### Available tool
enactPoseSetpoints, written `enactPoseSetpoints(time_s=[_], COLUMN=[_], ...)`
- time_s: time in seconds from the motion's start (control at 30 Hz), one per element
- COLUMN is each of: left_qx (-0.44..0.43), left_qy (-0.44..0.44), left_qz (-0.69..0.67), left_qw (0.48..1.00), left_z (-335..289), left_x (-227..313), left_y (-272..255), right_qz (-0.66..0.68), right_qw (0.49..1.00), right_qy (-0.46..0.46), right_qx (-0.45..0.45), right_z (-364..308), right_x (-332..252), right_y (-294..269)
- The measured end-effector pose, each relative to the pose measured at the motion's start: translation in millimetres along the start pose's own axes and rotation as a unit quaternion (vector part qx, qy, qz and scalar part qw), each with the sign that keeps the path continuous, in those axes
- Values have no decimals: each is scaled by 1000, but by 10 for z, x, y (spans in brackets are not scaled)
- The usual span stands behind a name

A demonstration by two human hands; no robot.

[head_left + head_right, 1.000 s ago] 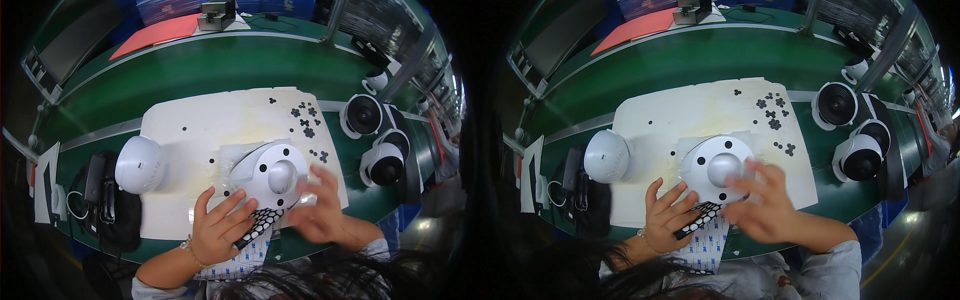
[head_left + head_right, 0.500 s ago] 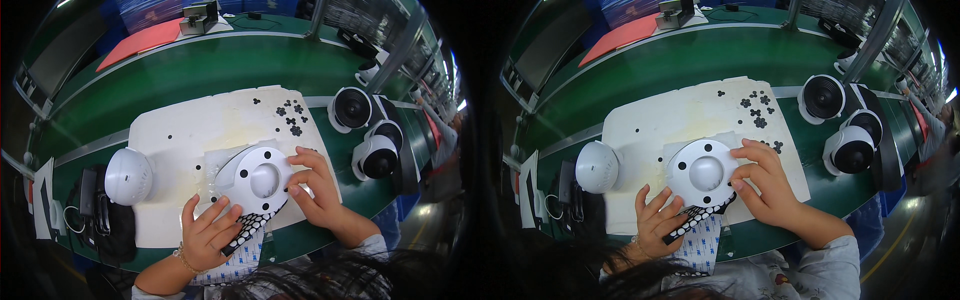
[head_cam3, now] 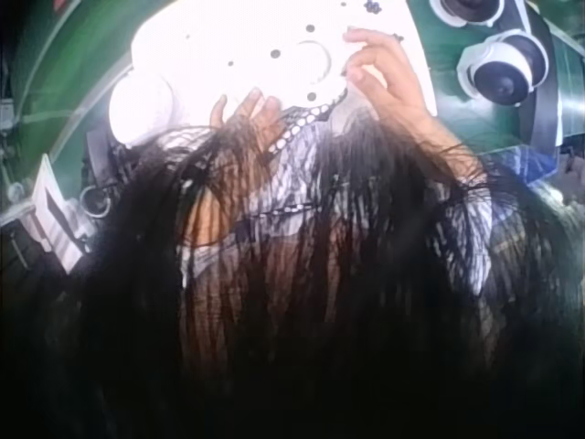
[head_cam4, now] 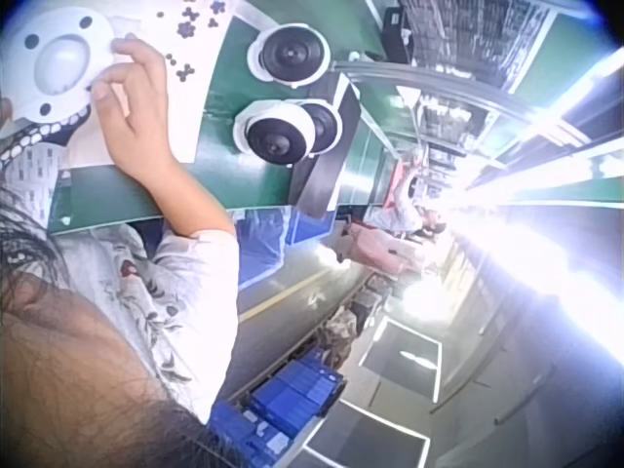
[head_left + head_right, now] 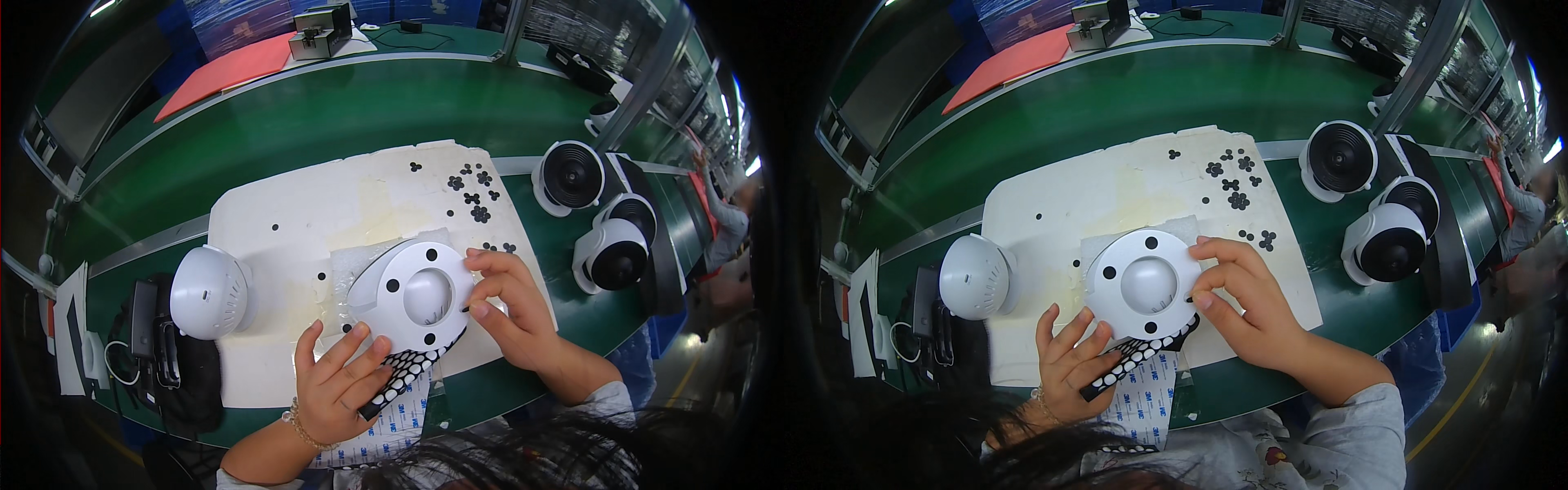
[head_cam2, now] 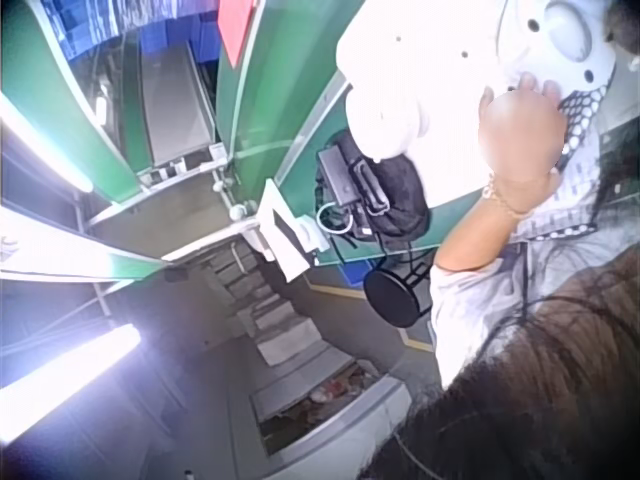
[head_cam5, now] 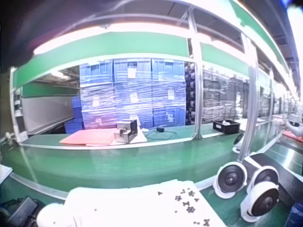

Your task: The person repeatedly picks small black circular components from a white foam tray and places them into holes on the bottom of white dome-shaped camera housings. The person handles the housings one at a time, placing each finished unit onto a green conveyor belt.

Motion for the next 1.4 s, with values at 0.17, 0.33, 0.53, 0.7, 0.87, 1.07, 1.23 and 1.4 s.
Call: enactPoseSetpoints(time_s=[0.17, 0.33, 0.53, 0.7, 0.87, 1.07, 1.23, 1.4], left_qx=[-3, -12, -6, -1, 1, 9, -2, 12], left_qy=[6, 27, 19, 6, 4, 18, 52, 65], left_qz=[-1, -5, -2, 0, 4, -8, -28, -96], left_qw=[1000, 1000, 1000, 1000, 1000, 1000, 998, 993], left_z=[-8, -36, -7, 1, -2, -1, -63, 2], left_x=[-9, -46, -19, -8, -22, -41, -75, -82], left_y=[16, 30, 9, 9, 4, 35, -45, -55], right_qz=[-16, 5, -94, -337, -311, 359, 430, -68], right_qw=[1000, 1000, 995, 928, 943, 881, 871, 981], right_qy=[-11, 2, -40, -159, -114, 308, 228, 50], right_qx=[-12, -7, -2, -14, 34, 2, 67, 172], right_z=[-2, 16, -5, -72, -143, 22, 452, 1209], right_x=[-34, -23, -14, -74, -102, 84, 209, 589], right_y=[-1, -8, 7, 0, -38, 33, -153, -224])
Point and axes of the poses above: each hand's wrist, its own z-axis towards the middle knuckle, its own y-axis out of the palm, x = y × z, the point moved 1 cm from there along z, towards the middle knuckle, and after that the axes turned 14 degrees about z, right-handed, at the moved point
